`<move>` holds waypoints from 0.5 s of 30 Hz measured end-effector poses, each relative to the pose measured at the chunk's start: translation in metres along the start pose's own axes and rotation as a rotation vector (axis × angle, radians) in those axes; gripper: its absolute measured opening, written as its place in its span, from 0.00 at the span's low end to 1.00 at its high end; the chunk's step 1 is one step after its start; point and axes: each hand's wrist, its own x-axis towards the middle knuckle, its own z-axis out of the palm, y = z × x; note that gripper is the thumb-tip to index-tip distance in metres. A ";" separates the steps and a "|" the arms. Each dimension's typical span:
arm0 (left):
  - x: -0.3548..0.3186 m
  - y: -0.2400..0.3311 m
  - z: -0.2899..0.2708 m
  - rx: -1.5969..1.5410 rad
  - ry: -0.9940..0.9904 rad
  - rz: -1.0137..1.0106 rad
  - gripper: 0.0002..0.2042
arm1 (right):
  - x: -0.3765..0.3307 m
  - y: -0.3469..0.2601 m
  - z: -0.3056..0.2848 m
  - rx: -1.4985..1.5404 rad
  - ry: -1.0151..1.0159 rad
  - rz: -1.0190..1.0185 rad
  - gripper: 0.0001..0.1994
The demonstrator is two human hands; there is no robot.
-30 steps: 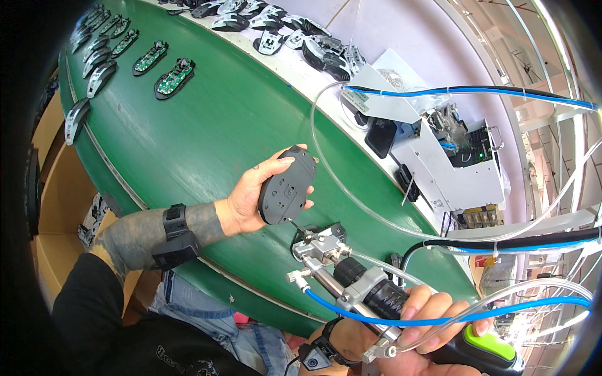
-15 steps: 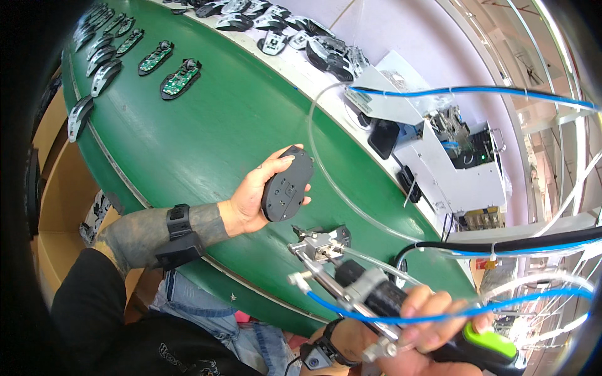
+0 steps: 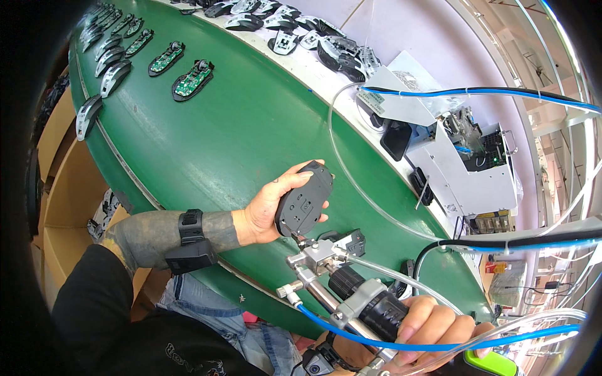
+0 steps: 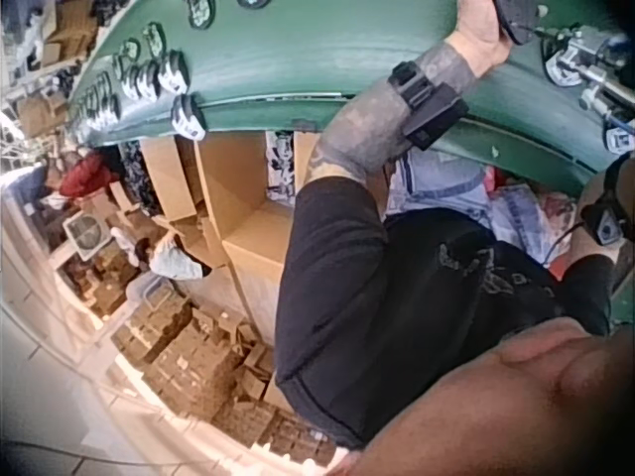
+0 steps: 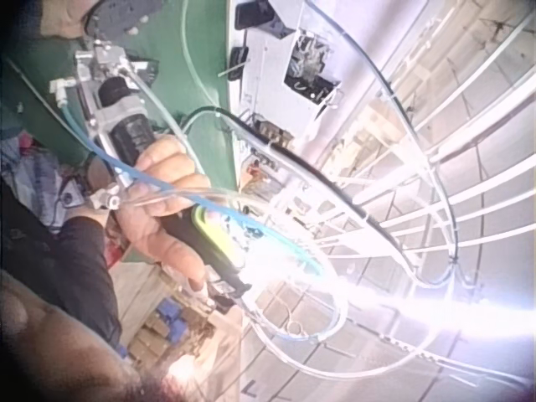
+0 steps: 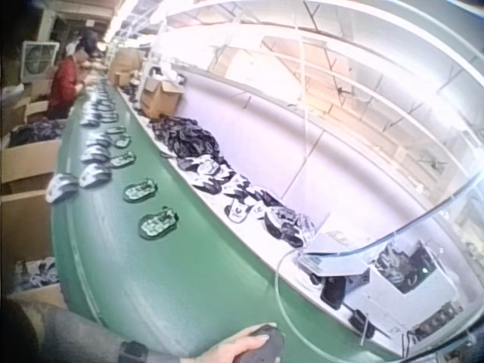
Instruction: Assembling computer mice using a pneumatic screwdriver on an assembly line.
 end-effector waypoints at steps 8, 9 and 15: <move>-0.004 -0.001 -0.002 -0.024 -0.016 0.042 0.24 | 0.015 -0.005 0.036 0.422 0.034 0.205 0.21; -0.008 0.000 -0.001 -0.018 0.006 0.054 0.24 | 0.015 -0.006 0.037 0.444 0.031 0.204 0.21; 0.002 -0.027 -0.012 1.243 -0.106 0.381 0.26 | 0.020 0.006 0.038 0.286 -0.101 0.256 0.27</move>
